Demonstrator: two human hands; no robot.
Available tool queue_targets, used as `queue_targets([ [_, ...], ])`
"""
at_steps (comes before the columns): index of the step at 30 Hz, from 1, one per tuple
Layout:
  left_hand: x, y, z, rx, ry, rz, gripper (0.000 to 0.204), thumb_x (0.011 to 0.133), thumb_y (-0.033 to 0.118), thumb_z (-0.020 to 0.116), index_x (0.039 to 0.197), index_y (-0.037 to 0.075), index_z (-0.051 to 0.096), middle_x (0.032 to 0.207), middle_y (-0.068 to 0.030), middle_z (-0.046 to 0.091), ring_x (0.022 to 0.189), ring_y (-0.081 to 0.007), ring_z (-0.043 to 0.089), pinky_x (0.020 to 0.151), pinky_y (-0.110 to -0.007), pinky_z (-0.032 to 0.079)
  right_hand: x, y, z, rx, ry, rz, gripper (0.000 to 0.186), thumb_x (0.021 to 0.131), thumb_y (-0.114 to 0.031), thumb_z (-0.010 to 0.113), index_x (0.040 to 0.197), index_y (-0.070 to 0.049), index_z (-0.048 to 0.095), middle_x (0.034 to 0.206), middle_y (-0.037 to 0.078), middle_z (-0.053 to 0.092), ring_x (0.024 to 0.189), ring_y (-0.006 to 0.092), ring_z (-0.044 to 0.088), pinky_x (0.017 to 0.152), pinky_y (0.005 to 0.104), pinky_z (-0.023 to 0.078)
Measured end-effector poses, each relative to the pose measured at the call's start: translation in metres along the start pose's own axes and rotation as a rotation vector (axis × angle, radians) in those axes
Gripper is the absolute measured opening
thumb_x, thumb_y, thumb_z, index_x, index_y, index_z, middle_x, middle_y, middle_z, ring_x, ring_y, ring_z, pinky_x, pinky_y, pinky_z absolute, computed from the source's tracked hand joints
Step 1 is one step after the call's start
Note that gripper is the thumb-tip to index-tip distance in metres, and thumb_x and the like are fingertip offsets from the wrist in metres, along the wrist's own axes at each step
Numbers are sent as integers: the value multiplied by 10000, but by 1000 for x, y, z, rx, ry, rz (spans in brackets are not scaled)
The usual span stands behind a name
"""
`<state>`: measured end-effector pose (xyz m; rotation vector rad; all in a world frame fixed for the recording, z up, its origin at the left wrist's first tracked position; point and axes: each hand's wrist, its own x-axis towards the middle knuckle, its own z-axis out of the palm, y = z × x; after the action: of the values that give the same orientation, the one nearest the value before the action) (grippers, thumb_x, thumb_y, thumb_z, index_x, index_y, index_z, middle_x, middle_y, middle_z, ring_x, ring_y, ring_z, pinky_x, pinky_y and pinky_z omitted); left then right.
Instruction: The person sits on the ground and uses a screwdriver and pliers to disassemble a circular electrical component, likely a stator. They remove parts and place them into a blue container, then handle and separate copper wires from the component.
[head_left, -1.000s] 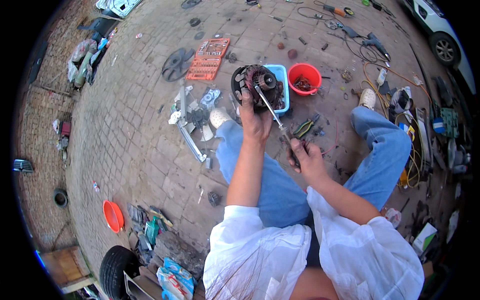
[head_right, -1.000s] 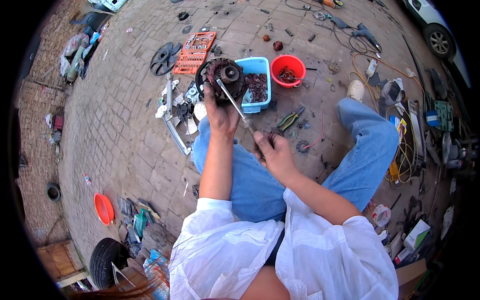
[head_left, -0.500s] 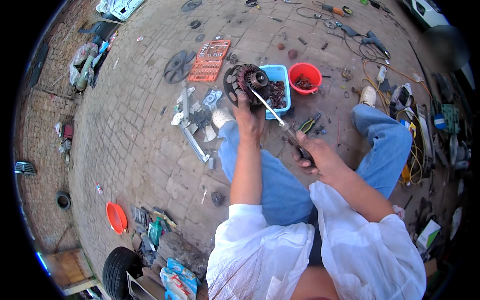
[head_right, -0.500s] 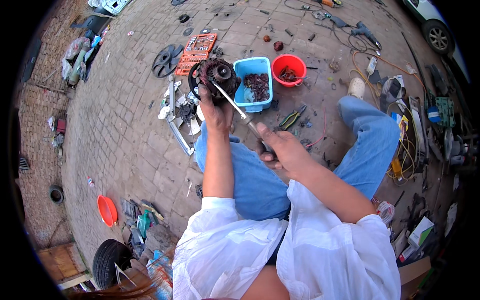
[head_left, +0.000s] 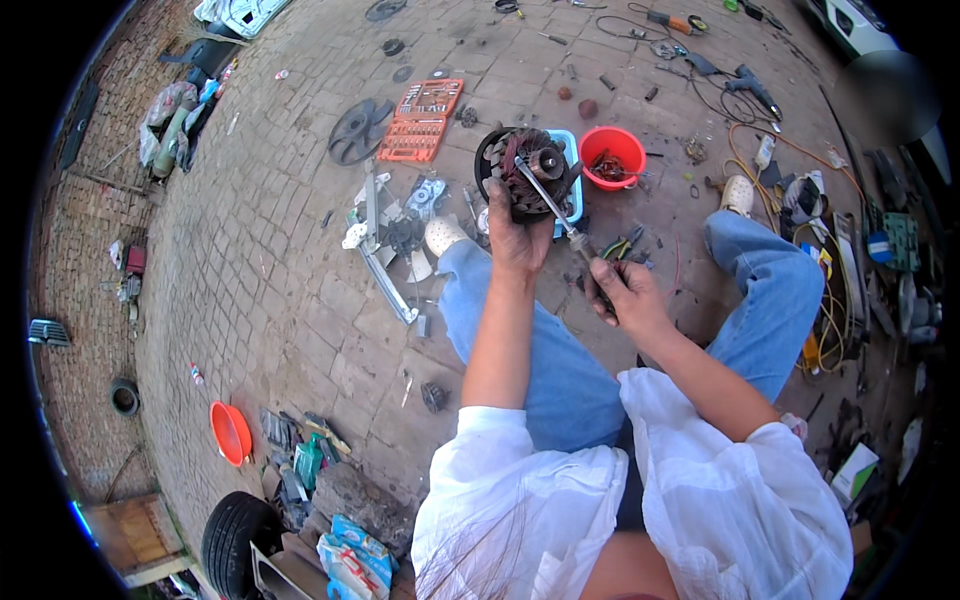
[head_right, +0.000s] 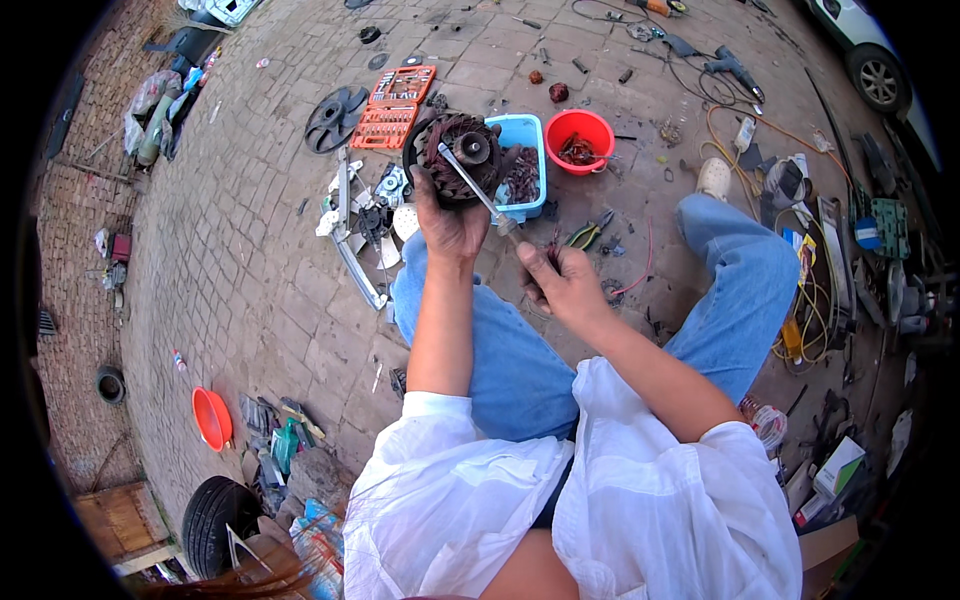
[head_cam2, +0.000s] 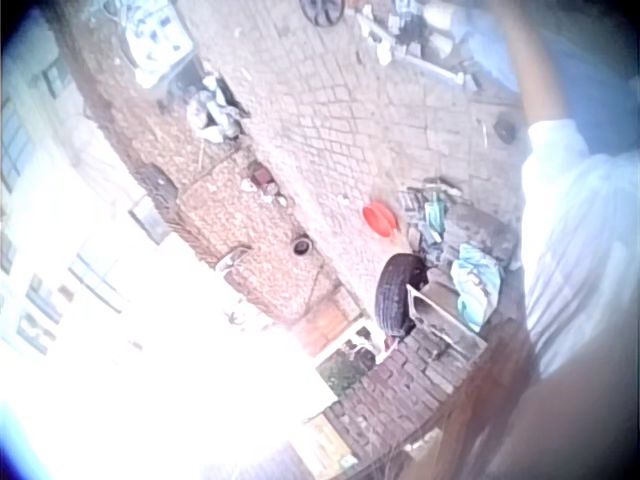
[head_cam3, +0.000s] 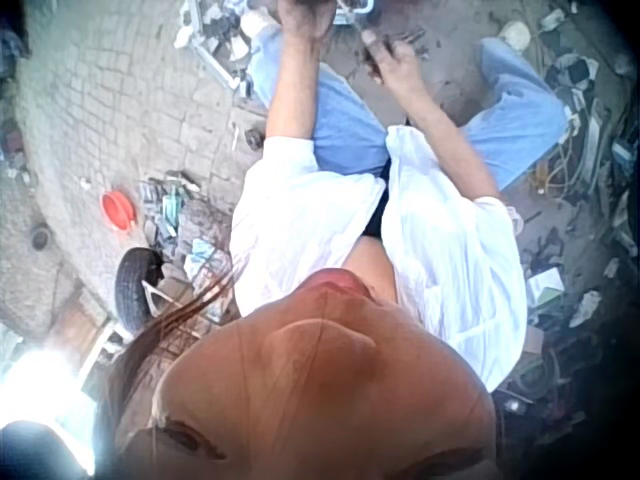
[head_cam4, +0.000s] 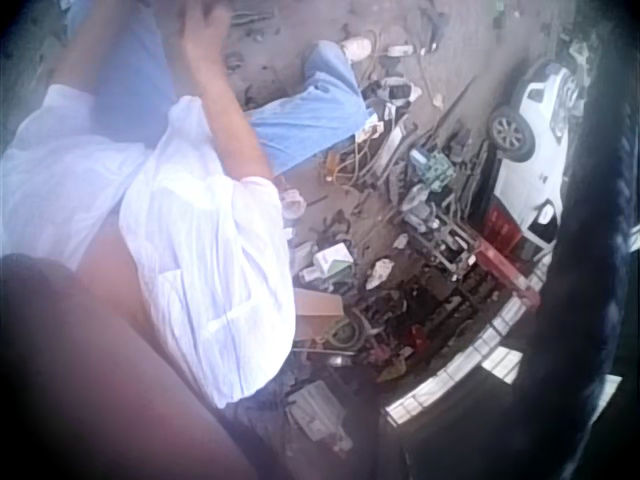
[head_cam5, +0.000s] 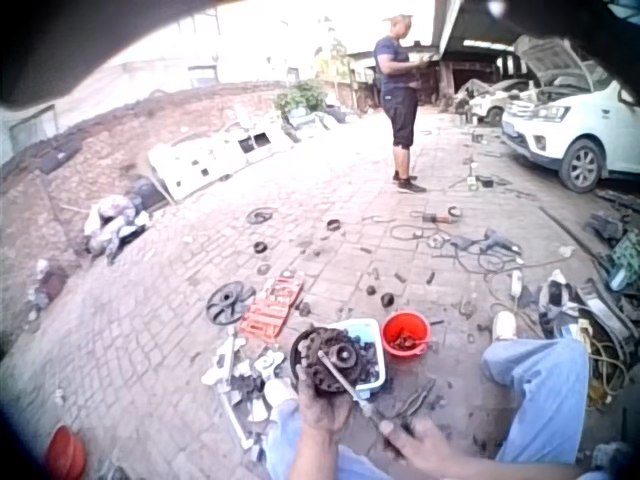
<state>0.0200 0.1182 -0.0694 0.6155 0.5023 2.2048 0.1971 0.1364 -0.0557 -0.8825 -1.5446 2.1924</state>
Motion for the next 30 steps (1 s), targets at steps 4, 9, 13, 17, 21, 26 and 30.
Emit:
queue_targets([
  [4, 1, -3, -3, -41, -21, -4, 749, 877, 548, 569, 1424, 86, 348, 1374, -163, 473, 1295, -374, 429, 1094, -613, 292, 4, 11, 7, -91, 70, -111, 499, 937, -438, 582, 674, -15, 561, 564, 5, 535, 467, 68, 466, 421, 251, 347],
  [9, 0, -9, -7, 13, 5, -11, 728, 891, 542, 551, 1409, 63, 368, 1373, -166, 477, 1295, -373, 430, 1112, -555, 301, 9, 27, 9, -345, 254, -372, 484, 921, -373, 626, 652, 23, 556, 534, 61, 513, 486, 120, 475, 462, 313, 381],
  [13, 0, -12, -8, -9, 30, -33, 718, 894, 536, 551, 1402, 58, 381, 1375, -160, 478, 1290, -366, 438, 1118, -523, 305, 17, 39, 1, -592, 372, -530, 395, 912, -293, 635, 674, 13, 559, 538, 60, 505, 484, 135, 482, 475, 312, 370],
  [17, 0, -12, -5, -42, 58, -48, 684, 882, 474, 609, 1380, 55, 400, 1332, -128, 507, 1235, -299, 484, 1085, -467, 349, 28, 48, -7, -728, 443, -679, 302, 867, -200, 677, 714, 45, 589, 572, 149, 530, 492, 264, 526, 495, 351, 404],
  [21, -1, -12, -2, -101, 76, -51, 619, 872, 382, 676, 1333, 43, 440, 1238, -85, 567, 1121, -199, 565, 1005, -382, 442, 34, 52, -10, -780, 480, -760, 275, 845, -181, 691, 757, 66, 612, 627, 204, 560, 534, 359, 546, 512, 378, 430],
  [26, 0, -13, -2, -104, 100, -27, 615, 863, 329, 691, 1340, 41, 430, 1235, -84, 568, 1126, -199, 561, 1007, -382, 437, 27, 45, -7, -451, 298, -417, 365, 915, -305, 634, 741, 14, 595, 610, 81, 571, 501, 191, 538, 475, 302, 414],
  [30, 1, -12, -3, -85, 71, 18, 645, 836, 319, 707, 1355, 57, 427, 1259, -85, 558, 1161, -220, 542, 1036, -414, 405, 16, 29, -5, 157, -16, -102, 431, 940, -422, 583, 755, -33, 577, 624, -9, 547, 523, 63, 501, 456, 229, 384],
])
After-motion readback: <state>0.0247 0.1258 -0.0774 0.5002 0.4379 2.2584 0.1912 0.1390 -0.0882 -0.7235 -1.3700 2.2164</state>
